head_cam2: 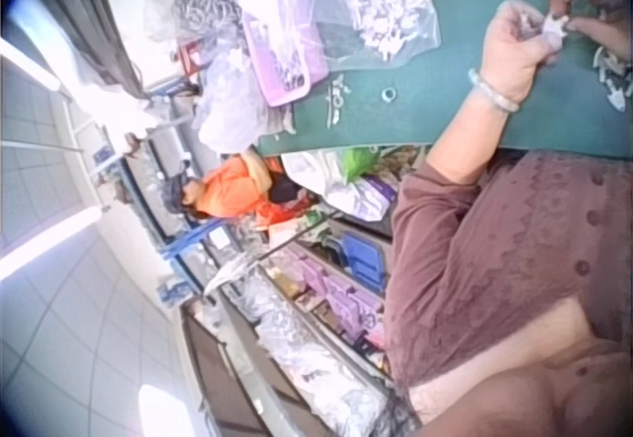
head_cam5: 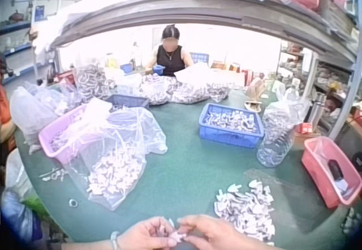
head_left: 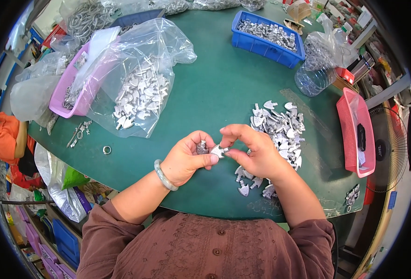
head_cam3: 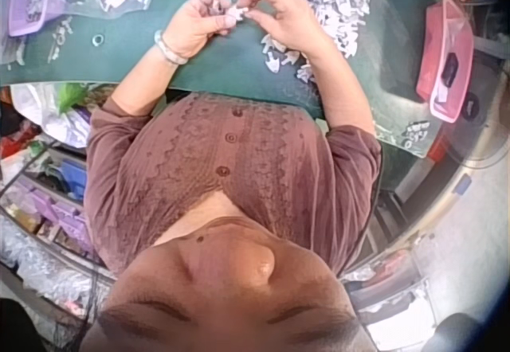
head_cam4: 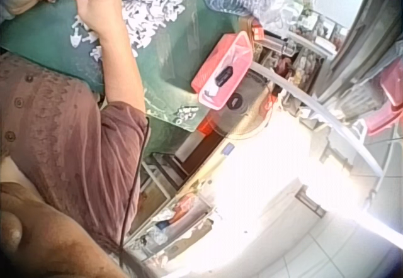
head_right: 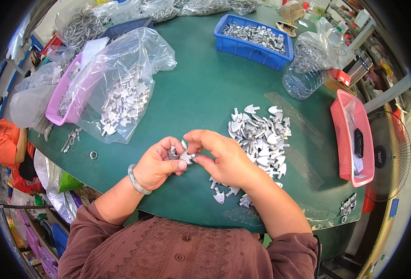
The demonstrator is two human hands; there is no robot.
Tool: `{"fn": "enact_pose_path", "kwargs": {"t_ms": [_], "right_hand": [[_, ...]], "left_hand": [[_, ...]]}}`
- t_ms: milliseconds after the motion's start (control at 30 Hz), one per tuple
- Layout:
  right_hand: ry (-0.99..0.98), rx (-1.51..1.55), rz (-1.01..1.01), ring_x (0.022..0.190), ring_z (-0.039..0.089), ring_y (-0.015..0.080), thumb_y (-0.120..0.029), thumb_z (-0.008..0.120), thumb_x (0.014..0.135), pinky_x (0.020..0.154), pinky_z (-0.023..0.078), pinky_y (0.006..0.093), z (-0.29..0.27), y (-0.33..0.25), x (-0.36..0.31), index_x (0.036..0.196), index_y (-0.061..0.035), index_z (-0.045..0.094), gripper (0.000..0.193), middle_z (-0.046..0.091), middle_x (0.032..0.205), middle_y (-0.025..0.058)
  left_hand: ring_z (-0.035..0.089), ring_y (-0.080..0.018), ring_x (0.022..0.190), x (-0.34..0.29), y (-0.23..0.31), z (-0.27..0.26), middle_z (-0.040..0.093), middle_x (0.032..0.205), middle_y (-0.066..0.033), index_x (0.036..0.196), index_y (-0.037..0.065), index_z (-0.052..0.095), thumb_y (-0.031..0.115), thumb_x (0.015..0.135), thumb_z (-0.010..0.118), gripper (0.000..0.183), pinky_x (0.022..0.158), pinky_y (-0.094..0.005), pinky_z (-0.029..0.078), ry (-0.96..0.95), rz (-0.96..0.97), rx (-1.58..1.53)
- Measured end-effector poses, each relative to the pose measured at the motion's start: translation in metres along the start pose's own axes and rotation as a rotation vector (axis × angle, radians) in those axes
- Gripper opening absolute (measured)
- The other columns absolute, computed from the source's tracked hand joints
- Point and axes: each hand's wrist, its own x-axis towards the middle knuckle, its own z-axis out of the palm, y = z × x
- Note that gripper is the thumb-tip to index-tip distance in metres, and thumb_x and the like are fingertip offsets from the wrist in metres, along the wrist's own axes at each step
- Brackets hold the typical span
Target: The person picks up metal components from a large pile on a green table, handles them to sort or orient them, and places some into plastic bags or separate piles.
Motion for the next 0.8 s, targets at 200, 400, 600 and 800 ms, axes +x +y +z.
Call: {"fn": "enact_pose_path", "kwargs": {"t_ms": [200, 400, 600, 800], "right_hand": [[-0.001, -0.207, -0.007, 0.087, 0.054, 0.0282, 0.004, 0.060, 0.067, 0.074, 0.044, 0.0354, 0.001, 0.008, 0.004, 0.101, -0.0012, 0.052, 0.035, 0.055, 0.092, 0.0124], [-0.147, -0.495, -0.062, 0.078, 0.050, 0.0292, -0.005, 0.056, 0.072, 0.069, 0.042, 0.0370, 0.019, 0.020, 0.008, 0.103, -0.0035, 0.054, 0.030, 0.050, 0.082, 0.0108], [-0.219, -0.620, 0.106, 0.079, 0.053, 0.0291, -0.010, 0.060, 0.072, 0.068, 0.043, 0.0368, 0.026, 0.009, 0.024, 0.105, -0.0051, 0.053, 0.034, 0.049, 0.084, 0.0122], [-0.259, -0.581, 0.078, 0.078, 0.054, 0.0304, -0.008, 0.061, 0.071, 0.068, 0.044, 0.0390, 0.025, 0.017, 0.025, 0.099, -0.0015, 0.052, 0.030, 0.052, 0.082, 0.0150]], "left_hand": [[0.055, -0.0110, 0.074, 0.001, 0.006, 0.002, 0.055, 0.084, -0.0042, 0.104, 0.002, 0.050, -0.005, 0.076, 0.056, 0.029, 0.065, -0.0219, 0.046, 0.072, 0.061, -0.091], [0.057, -0.0156, 0.080, 0.002, 0.012, -0.010, 0.057, 0.091, -0.0080, 0.099, 0.003, 0.051, -0.003, 0.079, 0.049, 0.022, 0.069, -0.0238, 0.046, 0.124, 0.136, -0.223], [0.056, -0.0172, 0.079, -0.001, 0.017, -0.010, 0.056, 0.089, -0.0078, 0.099, 0.006, 0.049, -0.001, 0.078, 0.047, 0.022, 0.068, -0.0263, 0.046, 0.177, 0.147, -0.309], [0.049, -0.0120, 0.065, 0.000, 0.018, -0.012, 0.054, 0.079, -0.0038, 0.095, 0.006, 0.051, 0.002, 0.079, 0.050, 0.016, 0.055, -0.0231, 0.039, 0.331, 0.119, -0.262]]}}
